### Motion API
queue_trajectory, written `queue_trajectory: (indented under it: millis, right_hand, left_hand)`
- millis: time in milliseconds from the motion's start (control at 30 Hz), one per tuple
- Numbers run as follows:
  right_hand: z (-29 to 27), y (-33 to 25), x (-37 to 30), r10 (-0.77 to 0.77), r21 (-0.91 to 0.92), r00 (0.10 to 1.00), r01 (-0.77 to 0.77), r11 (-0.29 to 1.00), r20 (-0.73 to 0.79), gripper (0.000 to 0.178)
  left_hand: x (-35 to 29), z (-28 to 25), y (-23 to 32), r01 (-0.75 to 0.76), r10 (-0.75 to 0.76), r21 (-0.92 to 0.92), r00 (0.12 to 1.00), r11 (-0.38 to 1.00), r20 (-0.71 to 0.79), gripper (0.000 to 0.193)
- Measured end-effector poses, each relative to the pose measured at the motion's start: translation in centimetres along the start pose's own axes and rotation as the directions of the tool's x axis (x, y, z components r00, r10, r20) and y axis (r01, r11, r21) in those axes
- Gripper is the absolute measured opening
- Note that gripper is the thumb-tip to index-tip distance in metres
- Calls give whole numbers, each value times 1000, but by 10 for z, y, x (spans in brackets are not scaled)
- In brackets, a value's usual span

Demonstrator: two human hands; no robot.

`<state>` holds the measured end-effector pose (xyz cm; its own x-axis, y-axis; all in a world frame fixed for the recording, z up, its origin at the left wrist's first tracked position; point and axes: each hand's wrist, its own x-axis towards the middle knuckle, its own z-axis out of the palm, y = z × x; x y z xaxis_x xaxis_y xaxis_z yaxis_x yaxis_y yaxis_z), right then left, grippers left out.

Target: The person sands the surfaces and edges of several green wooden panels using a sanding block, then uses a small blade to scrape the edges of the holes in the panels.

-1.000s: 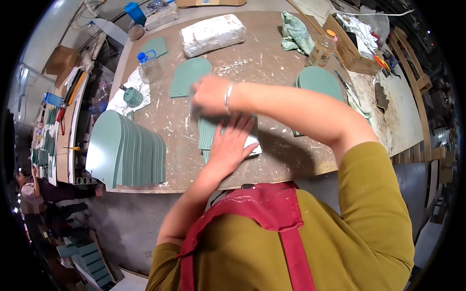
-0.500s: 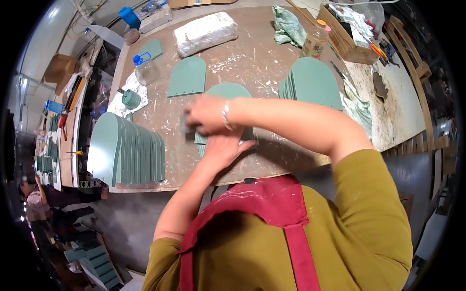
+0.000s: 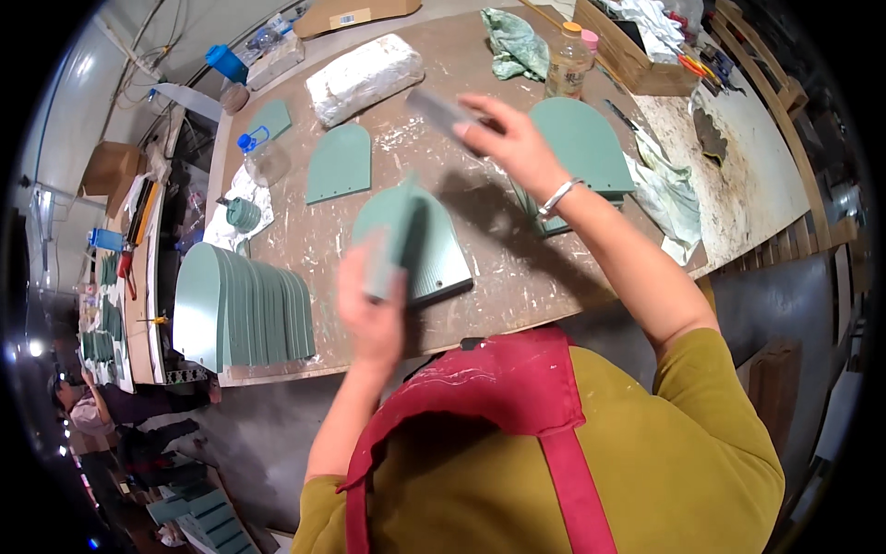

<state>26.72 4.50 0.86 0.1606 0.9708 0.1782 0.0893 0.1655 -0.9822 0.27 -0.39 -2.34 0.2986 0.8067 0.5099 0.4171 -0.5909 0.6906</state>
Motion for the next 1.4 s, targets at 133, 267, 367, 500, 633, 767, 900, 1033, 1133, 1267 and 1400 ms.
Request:
queue_trajectory:
  millis: [133,267,367,500,633,767,900,1033,1133,1267,1400]
  right_hand:
    - [0,12,-9,81,119,995,-74,990,-57,47]
    - [21,11,-20,-164,-273,984,176,946,70,49]
    - [75,-22,-32,-435,-446,844,536,717,315,46]
    - [117,-13,-23,-590,-389,623,782,487,514,40]
    - [76,-19,39,-489,-694,823,532,486,289,35]
    - [110,-47,-23,-497,-470,651,759,451,574,39]
    - [77,34,26,-227,-684,922,386,619,315,41]
    - [44,41,8,-27,-580,969,171,796,247,46]
    - [36,36,-13,-14,-431,986,86,898,168,50]
    - [37,38,-63,-288,-580,933,360,731,217,49]
    - [60,33,-99,-355,-384,640,726,571,681,53]
  left_hand:
    - [26,-14,-27,371,-633,-790,774,489,-29,44]
    - [11,-29,-44,569,-681,-731,705,377,197,47]
    - [5,-28,-38,595,-690,-703,694,389,205,46]
    - [-1,-22,-28,413,-526,-692,849,592,57,41]
    - [2,-20,-20,427,-548,-628,836,650,1,41]
    - [-1,-15,-20,401,-515,-618,857,677,-9,43]
    - [-9,-13,-46,538,-741,-770,659,344,129,41]
    - [-11,-23,-64,612,-696,-526,716,590,54,40]
    - [-16,-39,-85,473,-473,28,881,880,-21,43]
    - [20,-44,-97,262,-271,238,963,935,5,47]
    - [52,5,-117,157,-289,401,912,903,292,54]
